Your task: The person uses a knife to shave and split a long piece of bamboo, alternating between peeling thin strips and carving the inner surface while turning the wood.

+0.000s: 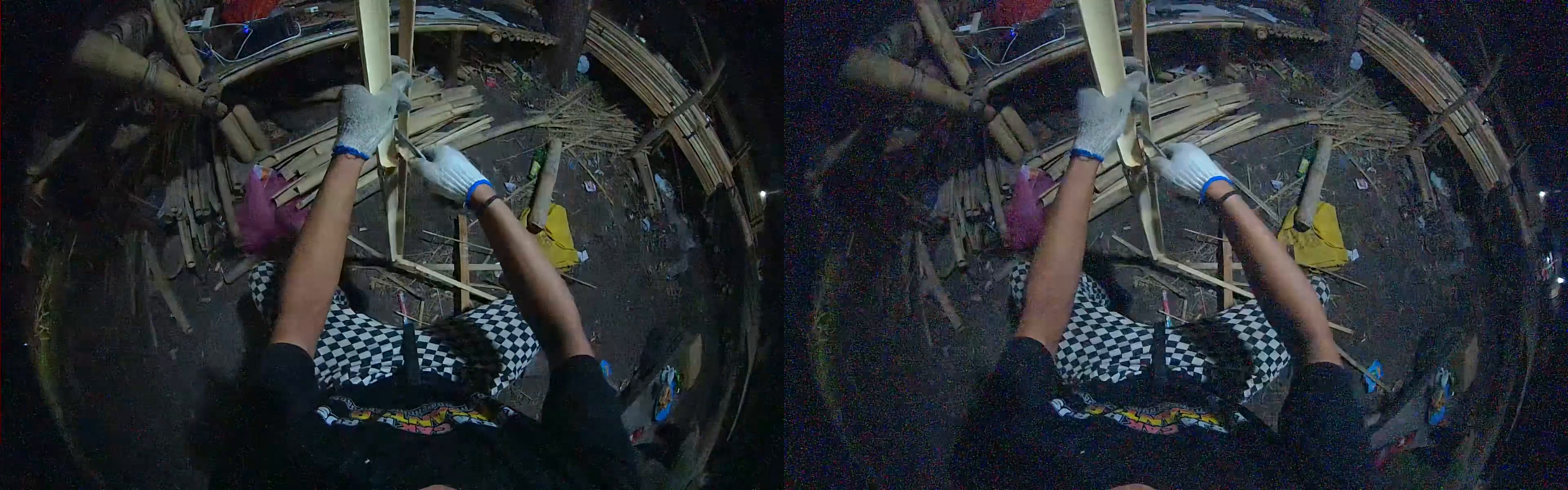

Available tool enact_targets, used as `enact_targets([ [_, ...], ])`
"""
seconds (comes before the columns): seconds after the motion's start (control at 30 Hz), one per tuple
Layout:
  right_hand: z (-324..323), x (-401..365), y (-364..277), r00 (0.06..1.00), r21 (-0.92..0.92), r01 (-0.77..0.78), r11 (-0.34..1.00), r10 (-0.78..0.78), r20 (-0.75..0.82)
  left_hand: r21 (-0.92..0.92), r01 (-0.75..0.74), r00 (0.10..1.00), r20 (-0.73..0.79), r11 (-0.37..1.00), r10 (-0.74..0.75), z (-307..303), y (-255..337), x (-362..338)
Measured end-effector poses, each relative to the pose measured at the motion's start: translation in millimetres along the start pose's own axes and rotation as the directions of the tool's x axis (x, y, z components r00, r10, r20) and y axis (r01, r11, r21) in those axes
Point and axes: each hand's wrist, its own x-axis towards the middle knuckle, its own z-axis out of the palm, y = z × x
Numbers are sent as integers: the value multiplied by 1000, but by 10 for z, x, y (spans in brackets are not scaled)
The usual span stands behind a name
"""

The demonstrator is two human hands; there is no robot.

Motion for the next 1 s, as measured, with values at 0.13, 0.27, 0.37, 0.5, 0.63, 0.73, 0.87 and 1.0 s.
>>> enact_targets([
  [0.13,280,-23,-40,973,215,26,976,24,-228,132,-30,1000,2,991,30,-44,-157,61],
  [0.27,1850,451,1043,991,-204,47,978,-19,133,-9,28,999,31,1000,-28,-80,-79,-70],
  [0.37,1553,203,850,991,-153,5,988,15,130,-46,-33,999,3,998,33,-67,-103,-17],
  [0.5,2182,257,1134,965,389,-213,896,132,225,162,26,998,-63,986,-16,-136,-248,-34],
  [0.63,2077,327,1098,996,16,59,998,-60,67,198,-19,987,-153,980,50,-42,-146,-39],
  [0.73,1812,255,956,988,-38,-151,988,152,15,214,86,986,-160,973,-52,-36,-56,-99],
  [0.87,1374,261,1082,990,-228,-131,965,139,23,-69,-158,987,-42,985,156,46,18,-53],
  [1.0,1031,272,861,948,-195,39,980,26,316,60,-23,996,-80,998,27,106,-14,-16],
])
